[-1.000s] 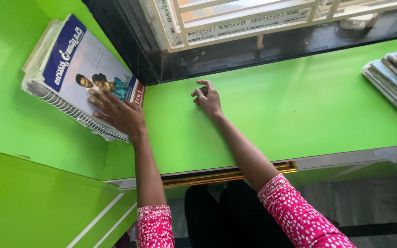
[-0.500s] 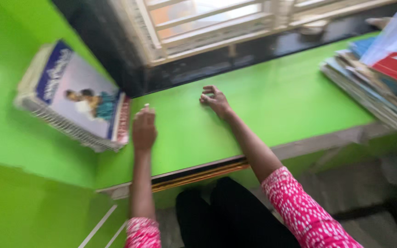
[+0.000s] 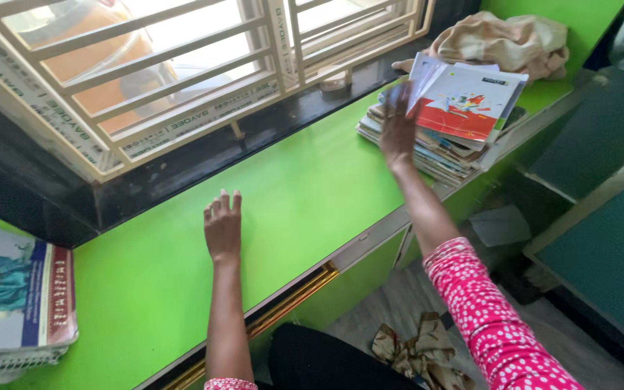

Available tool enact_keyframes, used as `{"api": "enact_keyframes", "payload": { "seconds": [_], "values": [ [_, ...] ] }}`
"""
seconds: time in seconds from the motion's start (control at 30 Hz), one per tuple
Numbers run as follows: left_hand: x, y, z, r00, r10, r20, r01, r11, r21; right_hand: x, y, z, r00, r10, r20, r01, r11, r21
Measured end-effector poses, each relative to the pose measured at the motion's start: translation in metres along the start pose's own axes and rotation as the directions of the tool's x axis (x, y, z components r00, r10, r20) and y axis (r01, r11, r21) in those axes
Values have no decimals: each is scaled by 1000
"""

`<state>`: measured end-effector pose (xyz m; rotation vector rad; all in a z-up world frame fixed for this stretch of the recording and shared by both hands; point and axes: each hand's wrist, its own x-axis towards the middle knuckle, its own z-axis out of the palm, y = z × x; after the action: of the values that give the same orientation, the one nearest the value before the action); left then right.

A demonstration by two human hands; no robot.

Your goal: The person sits on the floor and organizes a pile of books and notebooks on a low green table. They pick up each item, briefly flip through pages, and place it into a neat stack on the left side of the table.

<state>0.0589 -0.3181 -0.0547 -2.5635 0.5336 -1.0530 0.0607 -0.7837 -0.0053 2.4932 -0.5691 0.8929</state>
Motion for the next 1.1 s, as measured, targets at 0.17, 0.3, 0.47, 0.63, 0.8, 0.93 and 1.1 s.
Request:
{"api": "enact_keyframes", "payload": {
  "seconds": [0.17, 0.3, 0.47, 0.63, 0.8, 0.93, 1.1],
  "values": [
    [-10, -14, -12, 933, -358, 20, 332, 842, -424, 15, 27, 33, 920, 175, 350, -247, 954, 173],
    [-6, -16, -25, 900, -432, 64, 371, 681, -631, 27, 37, 56, 906, 202, 371, -272, 952, 144],
    [-6, -24, -15, 815, -499, 295, 482, 299, -824, 27, 15, 8, 933, 222, 282, -303, 909, 286],
    [-17, -40, 36, 685, -563, 463, 293, -370, -882, 23, -37, -127, 953, -261, 151, 58, 651, 757],
    [-36, -37, 70, 833, -413, 368, 137, -490, -861, 43, -103, -167, 983, -153, 101, -156, -404, 902],
    [-32, -20, 36, 818, -534, 214, -281, -695, -662, -24, -215, -115, 981, -26, 191, -177, -515, 839],
    [-35, -48, -23, 642, -760, 106, -111, -228, -967, -87, -325, -92, 884, -222, 411, -357, -889, 288]
  ]
}}
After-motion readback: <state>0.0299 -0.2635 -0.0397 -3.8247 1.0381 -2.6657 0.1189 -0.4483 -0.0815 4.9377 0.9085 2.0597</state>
